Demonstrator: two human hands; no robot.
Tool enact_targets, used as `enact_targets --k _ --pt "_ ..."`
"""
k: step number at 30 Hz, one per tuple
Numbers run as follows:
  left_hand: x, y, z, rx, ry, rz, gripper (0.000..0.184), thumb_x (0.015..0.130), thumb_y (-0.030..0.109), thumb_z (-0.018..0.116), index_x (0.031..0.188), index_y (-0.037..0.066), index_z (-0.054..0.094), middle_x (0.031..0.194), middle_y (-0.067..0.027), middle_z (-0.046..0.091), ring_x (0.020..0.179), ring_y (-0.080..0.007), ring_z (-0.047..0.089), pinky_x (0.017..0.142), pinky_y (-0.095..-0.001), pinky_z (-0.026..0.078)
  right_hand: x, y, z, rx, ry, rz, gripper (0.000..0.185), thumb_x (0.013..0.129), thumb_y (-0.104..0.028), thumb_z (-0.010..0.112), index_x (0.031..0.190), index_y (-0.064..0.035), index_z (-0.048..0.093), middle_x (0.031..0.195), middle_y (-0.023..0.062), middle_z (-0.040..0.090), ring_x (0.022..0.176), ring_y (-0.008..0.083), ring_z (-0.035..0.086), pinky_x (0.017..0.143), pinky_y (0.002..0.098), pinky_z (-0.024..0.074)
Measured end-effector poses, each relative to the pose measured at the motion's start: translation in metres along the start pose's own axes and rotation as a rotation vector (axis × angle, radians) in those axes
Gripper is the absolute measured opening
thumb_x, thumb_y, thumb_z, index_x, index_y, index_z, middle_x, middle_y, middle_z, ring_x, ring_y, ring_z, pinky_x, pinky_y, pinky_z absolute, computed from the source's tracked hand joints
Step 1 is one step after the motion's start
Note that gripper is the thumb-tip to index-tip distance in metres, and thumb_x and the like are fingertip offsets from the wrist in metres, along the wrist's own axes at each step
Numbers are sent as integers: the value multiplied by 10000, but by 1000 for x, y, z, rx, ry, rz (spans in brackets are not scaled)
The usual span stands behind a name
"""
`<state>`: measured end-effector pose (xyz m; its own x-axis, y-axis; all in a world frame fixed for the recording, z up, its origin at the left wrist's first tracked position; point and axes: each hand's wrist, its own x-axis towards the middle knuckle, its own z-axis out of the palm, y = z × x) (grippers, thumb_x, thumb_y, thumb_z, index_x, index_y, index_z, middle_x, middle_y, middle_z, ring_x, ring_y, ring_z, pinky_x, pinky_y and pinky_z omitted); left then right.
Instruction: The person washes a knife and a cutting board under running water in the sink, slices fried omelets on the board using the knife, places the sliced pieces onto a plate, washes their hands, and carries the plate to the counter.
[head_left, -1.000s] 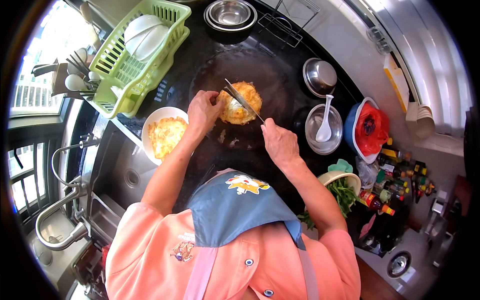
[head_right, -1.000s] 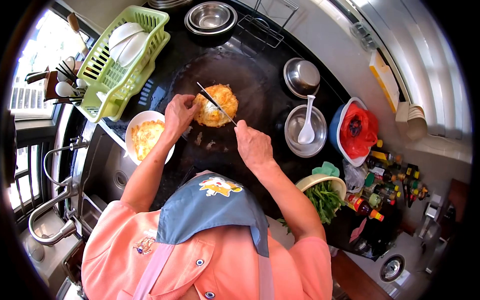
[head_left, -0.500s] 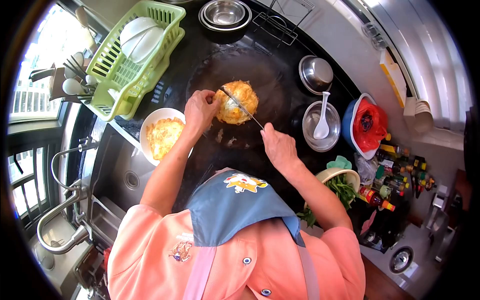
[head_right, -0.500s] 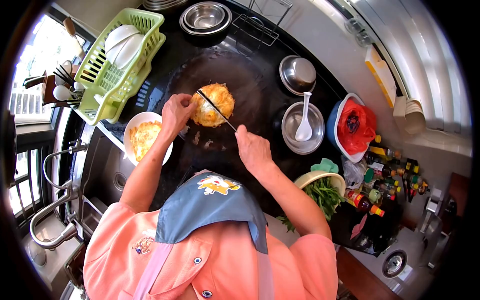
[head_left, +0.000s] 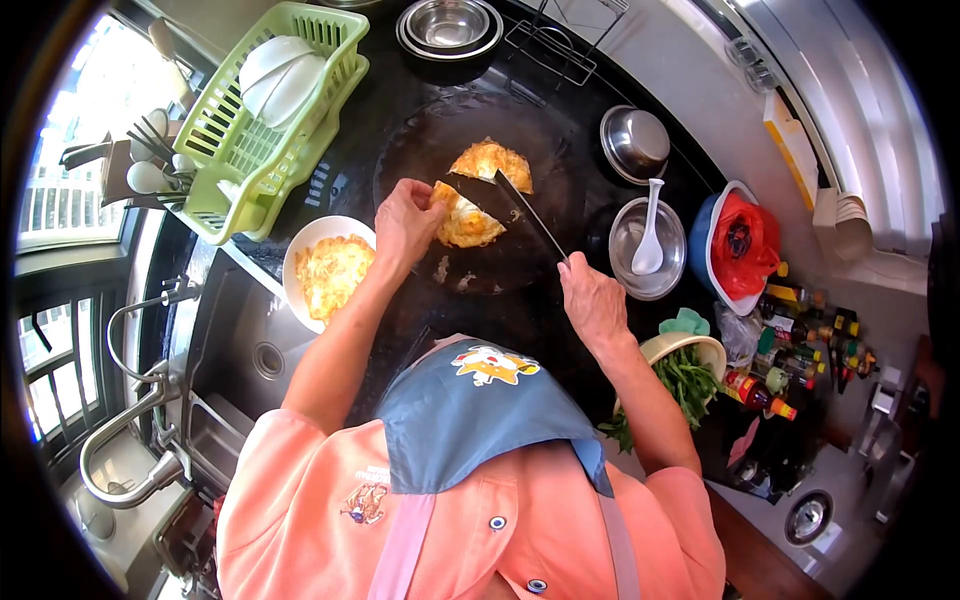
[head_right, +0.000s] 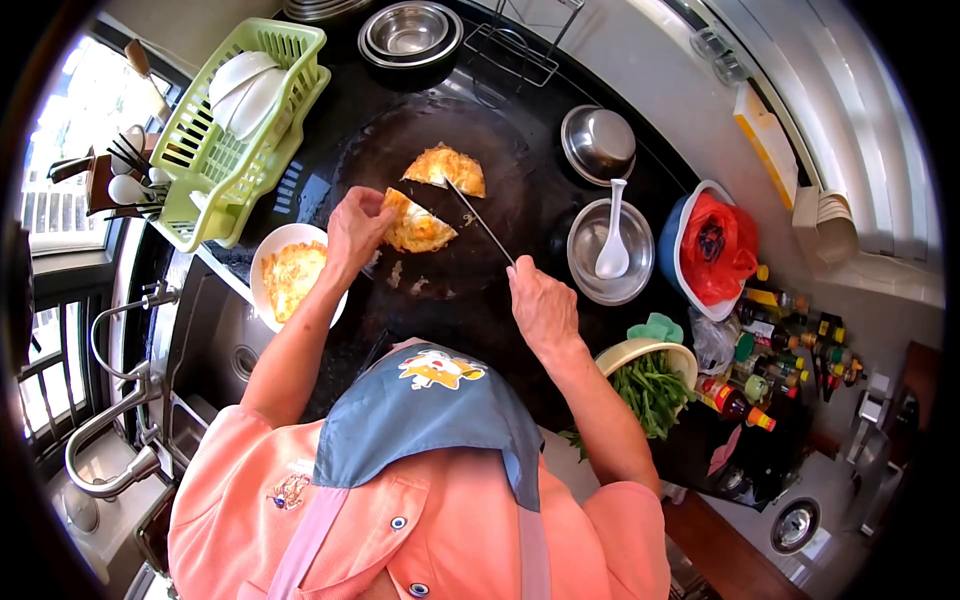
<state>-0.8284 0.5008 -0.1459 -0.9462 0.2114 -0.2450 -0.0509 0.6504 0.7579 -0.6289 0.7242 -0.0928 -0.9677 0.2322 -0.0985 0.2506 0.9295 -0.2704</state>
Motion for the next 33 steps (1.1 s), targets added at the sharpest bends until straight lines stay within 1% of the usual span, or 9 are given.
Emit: enact_targets --k 7,10,13,19,22,26,27,30,33 --pt "-5 -13 6 -230 -319 -116 441 833 288 754 1141 -20 693 935 -111 750 849 -175 711 783 -322 544 -6 -7 3 187 -109 131 250 1040 -269 561 963 -33 537 798 221 701 748 456 679 648 562 524" --pt "-15 -9 9 -388 -337 -115 403 937 255 721 1225 -15 639 1041 -93 738 937 -162 693 829 -325 548 -13 -8 5 303 -111 224 264 1038 -278 563 979 -20 561 825 248 697 795 480 668 690 572 513" --pt "-21 8 13 -717 -404 -452 345 1004 232 641 1258 2 603 1185 -134 696 1073 -206 682 920 -387 550 -21 -7 11 391 -65 277 275 1038 -285 566 985 -15 568 828 263 686 806 491 659 692 570 504" --pt "-13 1 39 -1432 -428 -596 324 1039 177 574 1325 34 517 1279 -132 625 1201 -267 634 989 -473 545 -23 -12 13 474 114 254 269 1046 -285 563 989 -21 570 805 258 676 791 487 658 661 545 506" --pt "-17 -7 47 -1204 -216 -525 382 1033 203 587 1361 34 490 1285 -138 633 1148 -294 659 982 -482 547 -22 -19 9 471 158 235 243 1043 -268 566 1003 -29 575 799 241 681 774 473 665 652 534 512" --pt "-38 3 14 107 -2 56 346 960 243 691 1172 -30 680 1071 -144 694 1012 -203 703 829 -346 580 -25 -32 2 417 113 203 196 1033 -234 574 1068 -43 597 793 217 691 758 448 678 647 524 519" --pt "-39 2 12 103 17 44 317 921 242 725 1047 -50 730 891 -142 722 862 -183 726 715 -306 567 -26 -38 -3 408 62 200 196 1025 -209 573 1145 -57 600 805 208 700 753 437 686 648 523 527" --pt "-38 -34 24 -421 -232 -264 363 903 250 734 1091 -59 709 816 -152 748 700 -231 725 668 -334 564 -29 -48 0 399 46 143 221 1020 -202 572 1195 -68 591 823 202 708 750 431 689 652 525 534" --pt "-52 -18 9 -264 -132 -175 428 874 277 753 1138 -55 695 828 -159 766 673 -240 731 683 -353 571 -32 -53 0 290 0 75 223 1012 -192 578 1206 -82 587 847 182 720 740 405 699 638 508 550"
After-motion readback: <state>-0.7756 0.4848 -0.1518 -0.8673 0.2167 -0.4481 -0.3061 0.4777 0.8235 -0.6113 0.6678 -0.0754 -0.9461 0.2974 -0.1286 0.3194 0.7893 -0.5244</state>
